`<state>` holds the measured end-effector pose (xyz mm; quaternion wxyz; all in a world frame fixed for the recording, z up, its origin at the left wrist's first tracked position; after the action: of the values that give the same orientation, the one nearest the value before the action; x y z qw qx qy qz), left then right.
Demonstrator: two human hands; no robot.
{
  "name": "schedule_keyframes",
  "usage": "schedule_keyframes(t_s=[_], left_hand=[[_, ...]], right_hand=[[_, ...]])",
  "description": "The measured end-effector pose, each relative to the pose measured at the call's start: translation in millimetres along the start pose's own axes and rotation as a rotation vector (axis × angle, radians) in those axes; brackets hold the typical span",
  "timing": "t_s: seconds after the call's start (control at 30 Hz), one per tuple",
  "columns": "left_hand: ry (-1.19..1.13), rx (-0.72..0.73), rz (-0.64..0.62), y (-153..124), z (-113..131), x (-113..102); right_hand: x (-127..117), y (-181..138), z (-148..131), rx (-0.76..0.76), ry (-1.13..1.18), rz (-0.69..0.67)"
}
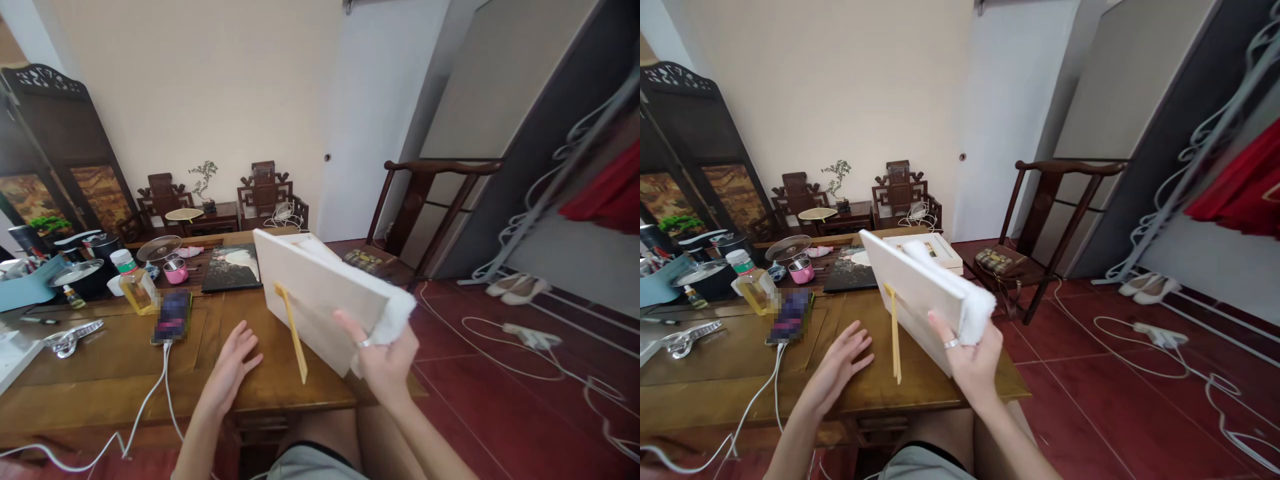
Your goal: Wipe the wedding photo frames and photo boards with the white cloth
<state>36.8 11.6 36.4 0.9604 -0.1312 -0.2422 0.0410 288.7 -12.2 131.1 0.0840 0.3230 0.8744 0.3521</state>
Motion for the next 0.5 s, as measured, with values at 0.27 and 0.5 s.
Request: schedule_keyframes(t_s=[0.27, 0.5], left_hand=[[-0.116, 0.052, -0.072, 15.4, -19.8, 16.0], [-0.15, 0.208, 0.207, 19.7, 8.7, -12.8]], right_hand=[[22.5, -24.7, 45.7, 0.739, 0.583, 0.198], [10.2, -24.9, 71.4, 0.716, 0.561, 0.112]])
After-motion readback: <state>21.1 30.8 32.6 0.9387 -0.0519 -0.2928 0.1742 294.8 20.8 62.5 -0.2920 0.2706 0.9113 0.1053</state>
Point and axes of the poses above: each hand's wrist, its own y-axis towards the middle knuckle, its own x-axis out of the palm, z = x × y, the point moved 7 cm from there along y, towards the middle knuckle, and after that the axes turned 2 degrees about -y, right-handed, at the moved point
